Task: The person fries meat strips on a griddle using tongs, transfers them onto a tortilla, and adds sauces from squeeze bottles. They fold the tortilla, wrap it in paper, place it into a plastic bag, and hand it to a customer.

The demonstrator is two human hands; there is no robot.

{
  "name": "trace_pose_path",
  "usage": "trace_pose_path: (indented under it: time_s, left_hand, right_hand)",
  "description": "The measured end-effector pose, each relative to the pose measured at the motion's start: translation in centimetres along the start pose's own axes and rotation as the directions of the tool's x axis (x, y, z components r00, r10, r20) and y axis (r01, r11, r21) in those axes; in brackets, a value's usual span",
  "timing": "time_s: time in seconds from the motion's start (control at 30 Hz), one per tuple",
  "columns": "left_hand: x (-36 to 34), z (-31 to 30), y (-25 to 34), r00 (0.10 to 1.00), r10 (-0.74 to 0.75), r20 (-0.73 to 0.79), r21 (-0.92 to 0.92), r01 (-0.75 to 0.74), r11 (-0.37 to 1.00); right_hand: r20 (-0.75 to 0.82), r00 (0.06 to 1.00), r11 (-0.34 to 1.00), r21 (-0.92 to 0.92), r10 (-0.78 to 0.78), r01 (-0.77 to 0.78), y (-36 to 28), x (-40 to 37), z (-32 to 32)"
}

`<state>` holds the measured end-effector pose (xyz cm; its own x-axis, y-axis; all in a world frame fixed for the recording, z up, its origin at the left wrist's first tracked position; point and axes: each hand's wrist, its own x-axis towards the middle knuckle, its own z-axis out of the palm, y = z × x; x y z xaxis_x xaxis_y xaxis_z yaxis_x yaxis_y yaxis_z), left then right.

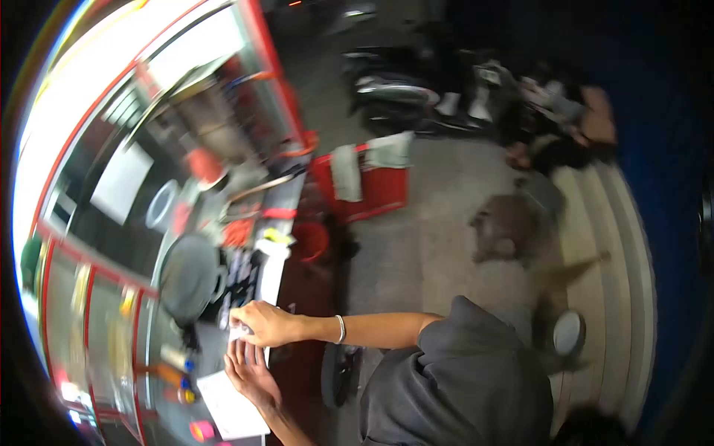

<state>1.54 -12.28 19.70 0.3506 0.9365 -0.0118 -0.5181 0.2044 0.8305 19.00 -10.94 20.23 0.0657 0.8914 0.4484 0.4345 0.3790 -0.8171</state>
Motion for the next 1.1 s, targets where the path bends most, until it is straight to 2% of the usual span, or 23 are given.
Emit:
trace_pose_path:
  time_s: [0.1,0.13,0.17,0.2,0.23,0.27,0.3,0.33,0.37,0.43,0.47,0.5,0.53,0.57,0.6,0.63,0.7,0.83,0.9,0.93,1.0,1.03,1.1]
  left_hand:
    - [-1.1,0.9,-7.4,0.987,-0.159,-0.033,0.063,0.161,0.985]
    - [-1.3,0.2,-11.3,0.980,-0.197,-0.032,0.149,0.200,0.968]
    - [-1.5,0.4,-14.9,0.935,-0.324,-0.146,0.138,0.344,0.929]
    - [-0.9,-1.4,-19.5,0.853,-0.521,-0.022,0.108,0.520,0.847]
    - [-1.4,-1.6,-23.1,0.683,-0.714,0.151,0.115,0.705,0.699]
    - [-2.6,-1.2,-27.4,0.509,-0.854,0.107,-0.011,0.859,0.511]
    - [-3.8,-0.4,-31.4,0.288,-0.945,0.156,-0.215,0.943,0.253]
    - [-6.0,1.5,-33.8,0.223,-0.947,0.232,-0.215,0.961,0.174]
    - [-8.6,3.3,-36.0,0.257,-0.940,0.225,-0.096,0.966,0.241]
    - [-12.7,6.1,-38.7,0.197,-0.857,0.476,-0.020,0.977,0.214]
    - [-13.8,6.4,-41.6,0.141,-0.865,0.481,-0.105,0.989,0.103]
    - [-14.7,6.5,-44.1,0.086,-0.868,0.489,-0.185,0.983,-0.007]
    - [-16.5,7.4,-44.4,0.090,-0.881,0.464,-0.029,0.996,0.086]
    - [-18.2,8.5,-44.8,0.100,-0.892,0.440,0.130,0.976,0.174]
    - [-18.7,8.0,-47.7,0.014,-0.877,0.480,0.079,0.995,0.059]
    - [-19.6,8.3,-47.8,-0.078,-0.897,0.435,0.053,0.997,-0.061]
    - [-20.3,9.3,-48.7,-0.128,-0.922,0.365,0.178,0.982,-0.066]
    - [-20.3,12.2,-52.2,-0.145,-0.930,0.339,0.343,0.939,-0.021]
    - [-19.7,14.6,-54.0,-0.151,-0.916,0.372,0.438,0.899,0.029]
    - [-19.1,16.4,-54.9,-0.145,-0.919,0.368,0.437,0.899,0.033]
    - [-18.9,20.0,-57.1,-0.075,-0.968,0.241,0.460,0.887,0.046]
    - [-18.9,21.7,-60.3,-0.069,-0.967,0.246,0.447,0.893,0.050]
    - [-16.9,22.4,-63.5,-0.103,-0.896,0.433,0.499,0.855,0.143]
  right_hand:
    - [-0.177,0.981,0.986,-0.129,0.081,-0.105,-0.2,-8.0,-6.1]
    - [-0.160,0.971,0.958,-0.196,0.179,-0.209,-1.1,-10.5,-8.1]
    - [-0.191,0.967,0.951,-0.226,0.168,-0.210,0.8,-13.2,-8.6]
    - [-0.214,0.960,0.932,-0.276,0.181,-0.237,0.8,-15.9,-9.6]
    - [-0.237,0.954,0.910,-0.325,0.184,-0.256,0.1,-18.9,-10.9]
    - [-0.255,0.951,0.889,-0.374,0.175,-0.264,-0.5,-21.7,-12.1]
    - [-0.265,0.950,0.864,-0.424,0.167,-0.270,-1.0,-24.4,-13.2]
    - [-0.302,0.947,0.829,-0.498,0.110,-0.255,-0.9,-26.8,-14.0]
    - [-0.291,0.944,0.793,-0.533,0.155,-0.295,-1.1,-29.8,-14.7]
    - [-0.268,0.922,0.713,-0.585,0.280,-0.387,-3.5,-34.6,-16.8]
    - [-0.273,0.919,0.705,-0.590,0.283,-0.392,-5.1,-36.7,-17.8]
    - [-0.242,0.885,0.672,-0.580,0.397,-0.460,-6.7,-38.5,-18.9]
    - [-0.209,0.838,0.632,-0.572,0.504,-0.523,-7.9,-40.2,-20.0]
    - [-0.218,0.838,0.627,-0.576,0.501,-0.524,-8.3,-41.9,-20.8]
    - [-0.245,0.816,0.631,-0.532,0.524,-0.565,-8.4,-43.6,-21.5]
    - [-0.269,0.792,0.636,-0.483,0.548,-0.603,-8.9,-45.0,-22.3]
    - [-0.294,0.760,0.621,-0.443,0.580,-0.646,-9.6,-47.4,-24.3]
    - [-0.367,0.722,0.636,-0.344,0.586,-0.691,-9.0,-50.7,-28.4]
    - [-0.478,0.676,0.666,-0.224,0.561,-0.711,-7.2,-52.5,-31.0]
    - [-0.475,0.680,0.672,-0.221,0.558,-0.707,-6.1,-53.0,-32.5]
    - [-0.587,0.575,0.642,-0.119,0.569,-0.757,-4.0,-54.5,-36.1]
    - [-0.576,0.583,0.642,-0.127,0.573,-0.756,-3.0,-55.3,-38.9]
    - [-0.668,0.502,0.633,-0.060,0.549,-0.772,-0.5,-55.9,-41.6]
